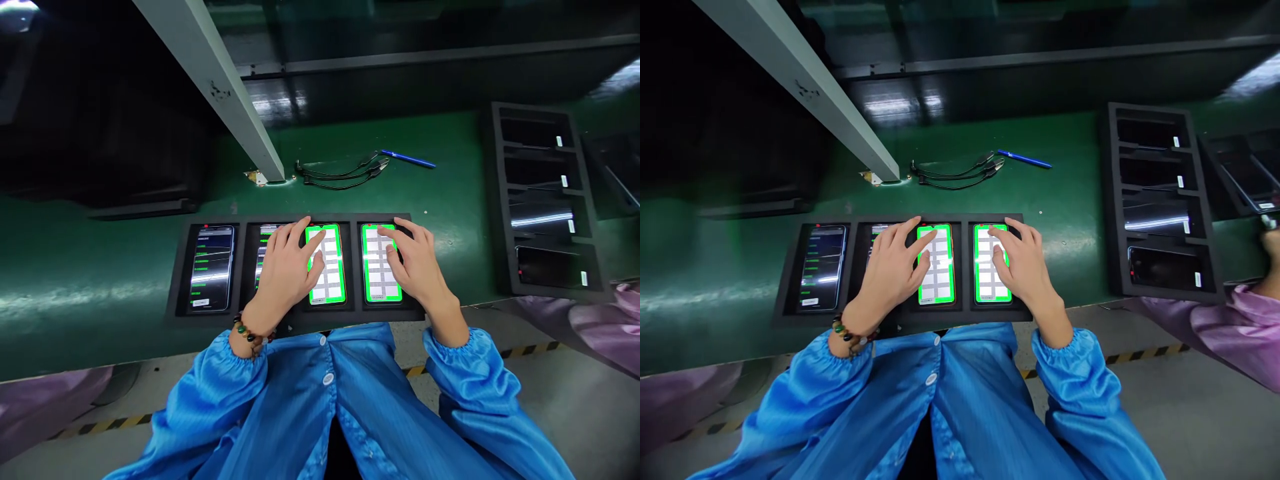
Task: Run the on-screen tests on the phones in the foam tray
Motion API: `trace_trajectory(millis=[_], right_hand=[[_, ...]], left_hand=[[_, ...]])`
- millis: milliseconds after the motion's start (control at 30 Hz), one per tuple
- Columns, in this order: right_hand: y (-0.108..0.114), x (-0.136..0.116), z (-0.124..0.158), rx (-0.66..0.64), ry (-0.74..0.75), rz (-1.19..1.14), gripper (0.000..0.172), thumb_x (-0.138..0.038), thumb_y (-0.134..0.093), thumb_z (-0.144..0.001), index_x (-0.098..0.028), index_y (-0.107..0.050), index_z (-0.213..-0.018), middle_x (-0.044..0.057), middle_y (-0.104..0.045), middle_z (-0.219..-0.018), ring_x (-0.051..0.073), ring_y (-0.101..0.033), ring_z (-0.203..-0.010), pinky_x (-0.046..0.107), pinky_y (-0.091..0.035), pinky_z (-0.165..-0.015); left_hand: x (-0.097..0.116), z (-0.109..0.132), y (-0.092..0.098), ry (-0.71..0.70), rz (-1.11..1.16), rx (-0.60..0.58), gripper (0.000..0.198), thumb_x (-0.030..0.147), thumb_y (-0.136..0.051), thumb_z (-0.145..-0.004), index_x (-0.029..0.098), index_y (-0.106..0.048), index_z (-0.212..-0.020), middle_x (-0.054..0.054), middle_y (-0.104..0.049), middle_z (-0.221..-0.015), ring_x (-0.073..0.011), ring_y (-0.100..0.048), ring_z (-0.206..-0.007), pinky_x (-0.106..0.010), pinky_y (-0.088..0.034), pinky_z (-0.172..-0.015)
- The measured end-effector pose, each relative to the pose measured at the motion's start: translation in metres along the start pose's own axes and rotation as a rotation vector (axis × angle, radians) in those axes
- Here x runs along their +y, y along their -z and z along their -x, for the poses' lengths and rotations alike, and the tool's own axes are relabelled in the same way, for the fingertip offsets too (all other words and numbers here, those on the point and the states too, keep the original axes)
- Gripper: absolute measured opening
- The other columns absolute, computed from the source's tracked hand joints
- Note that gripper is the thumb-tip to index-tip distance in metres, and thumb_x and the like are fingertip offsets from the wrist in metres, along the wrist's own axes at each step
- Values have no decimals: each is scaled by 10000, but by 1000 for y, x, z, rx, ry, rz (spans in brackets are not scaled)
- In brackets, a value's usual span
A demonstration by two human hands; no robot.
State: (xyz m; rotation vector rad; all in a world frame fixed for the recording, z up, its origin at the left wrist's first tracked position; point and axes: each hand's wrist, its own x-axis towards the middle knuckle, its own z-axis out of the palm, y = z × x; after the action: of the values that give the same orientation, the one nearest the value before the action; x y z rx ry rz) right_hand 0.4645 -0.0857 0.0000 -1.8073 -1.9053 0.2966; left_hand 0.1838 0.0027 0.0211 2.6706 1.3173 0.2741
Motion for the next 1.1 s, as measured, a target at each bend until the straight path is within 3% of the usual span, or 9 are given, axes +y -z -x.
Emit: trace_trajectory(millis=[367, 733, 833, 933, 1100], right_hand=[[5, -14, 38, -2, 71, 12, 453, -195, -488, -1078, -276, -651, -1493, 69, -775, -1427, 350, -592, -1460, 584, -471, -1182], [12, -32, 104, -48, 136, 9, 575, -128, -530, -1001, -314, -612, -1539, 40, -791, -1422, 343, -657, -1409, 633, -487, -1218], [14, -34, 118, -49, 126, -28, 601, -135, -536, -977, -341, -616, -1536, 23, -809, -1390, 344, -677, -1397, 653, -493, -1222], [15, -36, 125, -37, 118, -54, 591, -133, -534, -977, -339, -623, -1524, 17, -815, -1377, 341, -683, -1386, 651, -498, -1218], [8, -42, 115, -26, 81, -40, 625, -130, -535, -1001, -317, -568, -1597, 39, -794, -1419, 350, -652, -1407, 631, -507, -1184]], left_hand=[[0, 40, 1, -117, 81, 15, 475, 255, -574, -995, 261, -740, -1440, -124, -567, -1663, -371, -529, -1483, -640, -383, -1305], [4, 84, 1, -256, 178, 57, 437, 221, -672, -880, 305, -826, -1281, -61, -663, -1594, -355, -605, -1422, -611, -452, -1269], [1, 89, -1, -290, 204, 11, 446, 231, -687, -864, 343, -837, -1270, -39, -697, -1556, -357, -618, -1410, -619, -457, -1265], [0, 90, -1, -295, 195, -22, 432, 253, -688, -870, 372, -845, -1254, -23, -731, -1507, -355, -636, -1382, -621, -464, -1249], [-6, 92, 5, -192, 129, 81, 381, 235, -716, -881, 364, -861, -1209, -23, -725, -1515, -347, -630, -1369, -623, -438, -1249]])
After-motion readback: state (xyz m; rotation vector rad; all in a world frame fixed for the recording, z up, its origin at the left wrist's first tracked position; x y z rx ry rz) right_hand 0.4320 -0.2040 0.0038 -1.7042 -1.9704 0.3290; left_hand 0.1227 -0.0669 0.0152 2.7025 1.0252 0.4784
